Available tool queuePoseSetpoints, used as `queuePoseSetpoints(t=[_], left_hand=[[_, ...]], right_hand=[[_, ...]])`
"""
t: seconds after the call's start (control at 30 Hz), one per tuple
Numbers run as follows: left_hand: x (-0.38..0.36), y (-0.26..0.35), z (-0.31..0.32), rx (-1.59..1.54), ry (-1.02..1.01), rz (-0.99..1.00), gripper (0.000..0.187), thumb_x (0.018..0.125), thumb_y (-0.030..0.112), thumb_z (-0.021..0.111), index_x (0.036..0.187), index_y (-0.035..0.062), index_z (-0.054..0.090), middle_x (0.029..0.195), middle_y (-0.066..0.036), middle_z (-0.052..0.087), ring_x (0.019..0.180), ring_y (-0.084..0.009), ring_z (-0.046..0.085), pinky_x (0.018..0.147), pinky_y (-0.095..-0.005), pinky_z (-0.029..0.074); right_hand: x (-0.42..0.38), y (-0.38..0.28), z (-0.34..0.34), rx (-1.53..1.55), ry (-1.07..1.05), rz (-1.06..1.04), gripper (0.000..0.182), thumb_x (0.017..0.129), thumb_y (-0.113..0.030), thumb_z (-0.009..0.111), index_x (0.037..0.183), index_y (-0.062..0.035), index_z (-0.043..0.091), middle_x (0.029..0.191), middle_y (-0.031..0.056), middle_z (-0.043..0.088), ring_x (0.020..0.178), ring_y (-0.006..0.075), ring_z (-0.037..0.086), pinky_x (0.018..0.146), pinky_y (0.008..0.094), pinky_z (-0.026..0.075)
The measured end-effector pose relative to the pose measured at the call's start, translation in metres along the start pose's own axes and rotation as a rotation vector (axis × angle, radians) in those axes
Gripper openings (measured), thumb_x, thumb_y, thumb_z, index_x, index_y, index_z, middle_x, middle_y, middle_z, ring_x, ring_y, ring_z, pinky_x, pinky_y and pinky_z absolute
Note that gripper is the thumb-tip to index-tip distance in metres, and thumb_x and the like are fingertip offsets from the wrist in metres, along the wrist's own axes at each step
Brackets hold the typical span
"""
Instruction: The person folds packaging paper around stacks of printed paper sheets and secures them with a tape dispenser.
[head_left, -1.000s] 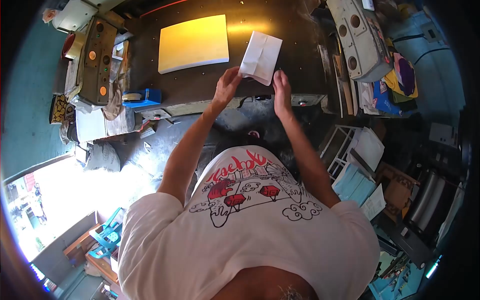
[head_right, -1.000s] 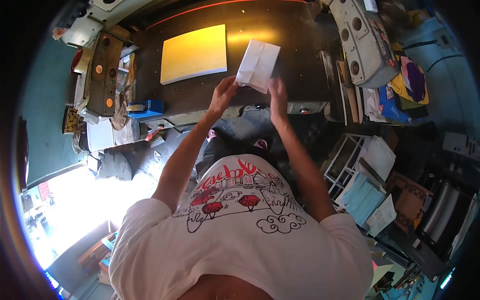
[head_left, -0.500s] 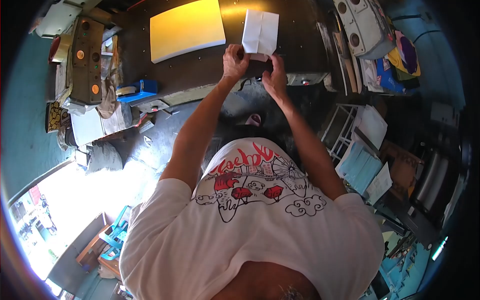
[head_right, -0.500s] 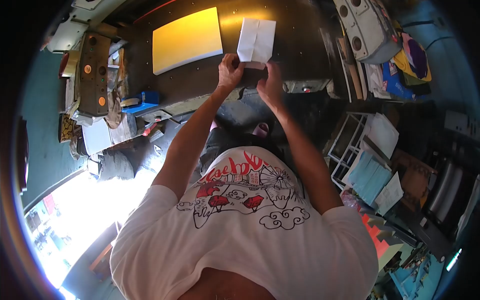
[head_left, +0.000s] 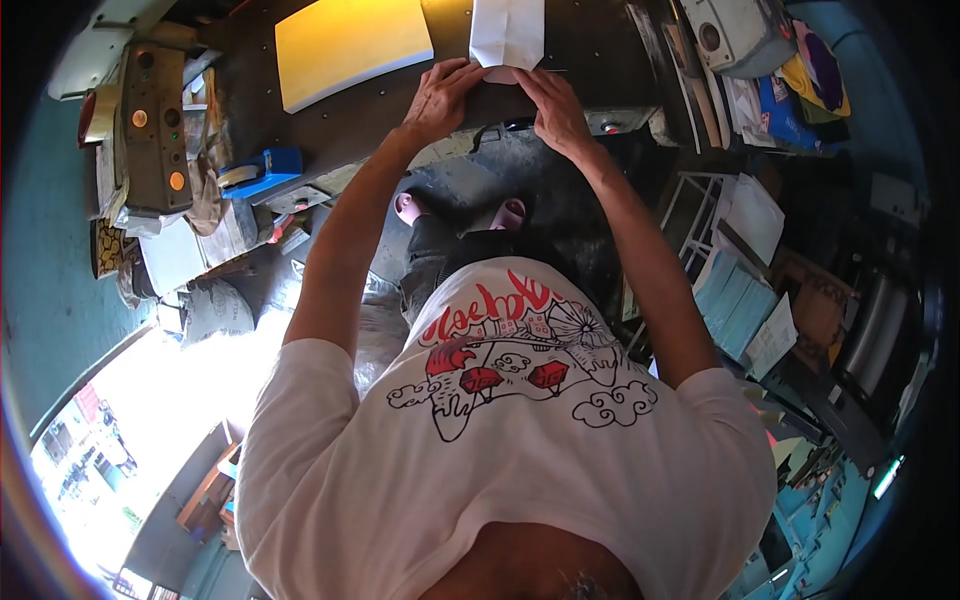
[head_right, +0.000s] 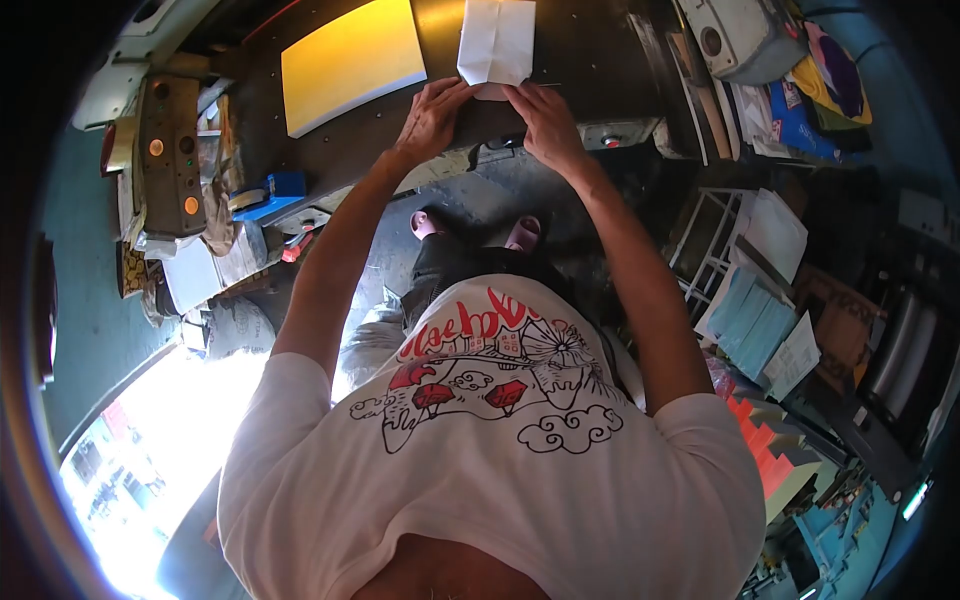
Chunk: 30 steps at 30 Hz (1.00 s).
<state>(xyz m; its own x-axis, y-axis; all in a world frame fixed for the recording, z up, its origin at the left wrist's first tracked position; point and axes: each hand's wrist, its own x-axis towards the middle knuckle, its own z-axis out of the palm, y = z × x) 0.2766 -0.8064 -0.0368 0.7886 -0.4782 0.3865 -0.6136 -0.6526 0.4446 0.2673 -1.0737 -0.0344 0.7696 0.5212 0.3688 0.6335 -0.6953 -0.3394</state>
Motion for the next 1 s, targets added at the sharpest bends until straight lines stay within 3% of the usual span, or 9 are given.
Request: queuePoseSetpoints(t=[0.23, 0.33, 0.43, 0.53, 0.73, 0.83, 0.9, 0.93, 1.0], left_hand=[[-0.002, -0.019, 0.000, 0.010, -0.089, 0.047, 0.073, 0.090, 0.001, 0.060, 0.158, 0.0220, 0.044, 0.159, -0.003, 0.050, 0.152, -0.0332, 0.036, 0.122, -0.0543, 0.029], [0.006, -0.010, -0.007, 0.079, -0.284, 0.013, 0.072, 0.095, 0.004, 0.054, 0.162, 0.0246, 0.038, 0.168, -0.003, 0.036, 0.158, -0.0330, 0.024, 0.129, -0.0546, 0.016], [0.007, -0.007, 0.000, 0.107, -0.316, 0.002, 0.074, 0.097, 0.009, 0.053, 0.166, 0.0268, 0.031, 0.171, 0.001, 0.033, 0.161, -0.0325, 0.016, 0.130, -0.0578, 0.008], [0.007, -0.003, 0.006, 0.221, -0.272, 0.024, 0.074, 0.098, 0.019, 0.055, 0.166, 0.0295, 0.028, 0.170, 0.007, 0.033, 0.161, -0.0294, 0.015, 0.129, -0.0632, 0.010], [0.009, 0.000, 0.015, 0.245, -0.268, -0.056, 0.075, 0.097, 0.020, 0.057, 0.166, 0.0310, 0.029, 0.171, 0.009, 0.030, 0.160, -0.0317, 0.018, 0.127, -0.0665, 0.012], [0.001, 0.005, 0.026, 0.065, -0.184, -0.130, 0.078, 0.091, 0.012, 0.063, 0.163, 0.0293, 0.038, 0.167, 0.006, 0.039, 0.159, -0.0339, 0.019, 0.123, -0.0720, 0.012], [-0.009, 0.010, 0.018, -0.028, -0.216, -0.126, 0.070, 0.091, 0.012, 0.065, 0.157, 0.0263, 0.047, 0.162, -0.001, 0.046, 0.155, -0.0344, 0.029, 0.124, -0.0679, 0.017], [-0.013, 0.008, 0.007, -0.055, -0.269, -0.109, 0.068, 0.091, 0.013, 0.067, 0.156, 0.0248, 0.050, 0.160, -0.004, 0.048, 0.153, -0.0342, 0.034, 0.124, -0.0664, 0.021], [-0.009, -0.006, -0.010, -0.157, -0.128, -0.077, 0.069, 0.092, 0.015, 0.069, 0.157, 0.0249, 0.047, 0.161, -0.006, 0.047, 0.151, -0.0337, 0.038, 0.122, -0.0634, 0.026]], right_hand=[[-0.008, 0.013, 0.003, 0.033, -0.049, -0.034, 0.081, 0.077, 0.007, 0.066, 0.154, -0.0035, 0.043, 0.150, 0.0153, 0.054, 0.139, 0.0340, 0.050, 0.118, 0.0490, 0.038], [-0.002, 0.011, 0.000, -0.050, -0.086, -0.052, 0.080, 0.078, 0.005, 0.067, 0.154, -0.0038, 0.044, 0.151, 0.0143, 0.053, 0.142, 0.0313, 0.048, 0.119, 0.0485, 0.036], [0.001, 0.009, 0.006, -0.131, -0.076, -0.051, 0.079, 0.078, 0.003, 0.069, 0.153, -0.0046, 0.045, 0.151, 0.0116, 0.054, 0.142, 0.0291, 0.047, 0.118, 0.0480, 0.035], [0.004, 0.004, 0.008, -0.185, -0.087, -0.036, 0.080, 0.078, 0.001, 0.069, 0.154, -0.0063, 0.045, 0.152, 0.0089, 0.053, 0.142, 0.0275, 0.047, 0.116, 0.0477, 0.036], [0.007, 0.000, 0.004, -0.162, -0.154, -0.011, 0.083, 0.077, 0.001, 0.069, 0.156, -0.0101, 0.046, 0.159, 0.0056, 0.049, 0.144, 0.0262, 0.044, 0.115, 0.0479, 0.035], [0.006, -0.001, 0.007, -0.093, -0.196, -0.059, 0.083, 0.076, 0.003, 0.068, 0.155, -0.0106, 0.047, 0.162, 0.0057, 0.045, 0.150, 0.0258, 0.039, 0.119, 0.0512, 0.033], [0.000, 0.007, 0.002, 0.081, -0.225, -0.091, 0.074, 0.076, 0.007, 0.064, 0.147, -0.0106, 0.057, 0.158, 0.0080, 0.051, 0.151, 0.0262, 0.040, 0.122, 0.0536, 0.031], [-0.005, 0.012, 0.001, 0.225, -0.164, -0.067, 0.063, 0.077, 0.008, 0.064, 0.138, -0.0096, 0.065, 0.149, 0.0102, 0.060, 0.143, 0.0278, 0.051, 0.121, 0.0499, 0.036], [-0.011, 0.002, -0.018, 0.518, 0.008, 0.338, 0.053, 0.079, 0.006, 0.066, 0.130, -0.0081, 0.069, 0.134, 0.0117, 0.069, 0.135, 0.0299, 0.058, 0.119, 0.0451, 0.039]])
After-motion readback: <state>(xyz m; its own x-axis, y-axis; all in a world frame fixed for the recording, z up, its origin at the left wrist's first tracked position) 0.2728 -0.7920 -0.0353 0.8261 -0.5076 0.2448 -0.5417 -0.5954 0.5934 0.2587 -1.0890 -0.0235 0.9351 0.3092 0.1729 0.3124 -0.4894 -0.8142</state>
